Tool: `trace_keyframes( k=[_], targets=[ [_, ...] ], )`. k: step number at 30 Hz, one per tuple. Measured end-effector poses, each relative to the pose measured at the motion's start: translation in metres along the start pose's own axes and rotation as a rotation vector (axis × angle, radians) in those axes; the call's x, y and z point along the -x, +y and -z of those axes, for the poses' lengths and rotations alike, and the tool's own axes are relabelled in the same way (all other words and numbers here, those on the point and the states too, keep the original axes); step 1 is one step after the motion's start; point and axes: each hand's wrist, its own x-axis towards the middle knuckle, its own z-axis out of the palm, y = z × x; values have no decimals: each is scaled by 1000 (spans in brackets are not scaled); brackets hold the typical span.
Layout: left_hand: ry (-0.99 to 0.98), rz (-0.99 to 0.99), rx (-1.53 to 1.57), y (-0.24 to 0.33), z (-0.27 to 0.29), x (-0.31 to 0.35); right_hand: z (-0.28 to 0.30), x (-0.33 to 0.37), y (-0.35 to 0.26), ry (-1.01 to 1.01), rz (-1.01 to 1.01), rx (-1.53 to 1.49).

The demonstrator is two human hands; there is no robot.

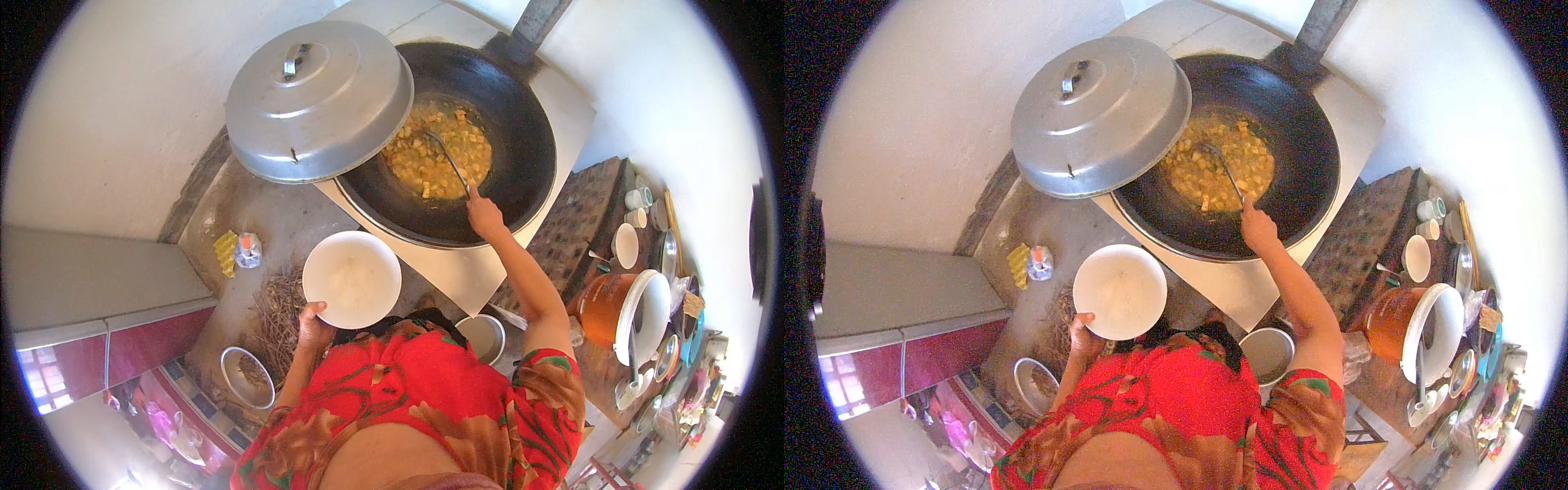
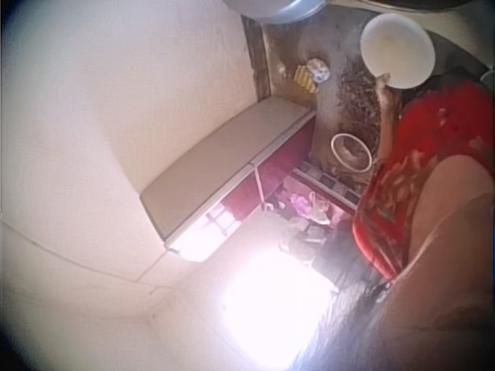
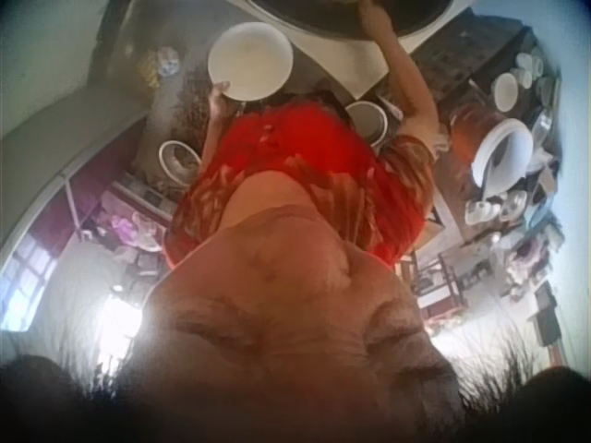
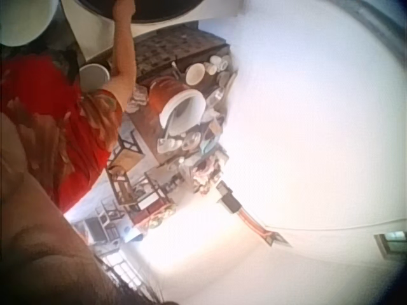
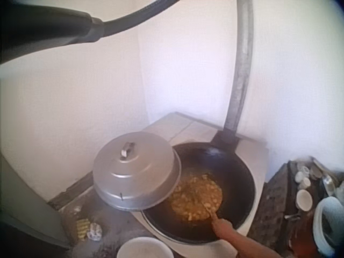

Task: The person sits on the floor and handles chopsticks and a cloth, then stands to pick up a bowl and place it on a table. They add chopped green vegetables to a wok on a stove, stir the contents with a ladle, and serve the cooked food into a bowl. Finally, they carry the bowl to a dining table and place it down.

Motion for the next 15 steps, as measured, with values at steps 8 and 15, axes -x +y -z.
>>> trace_keyframes(
  k=[8, 15],
  targets=[
    [-58, 22, 12, -2, 1, -10, 26, 41, 52, 68, 31, 86],
    [-8, 48, -42, -9, 23, 6, 32, -43, 49, 257, -169, 34]
  ],
)
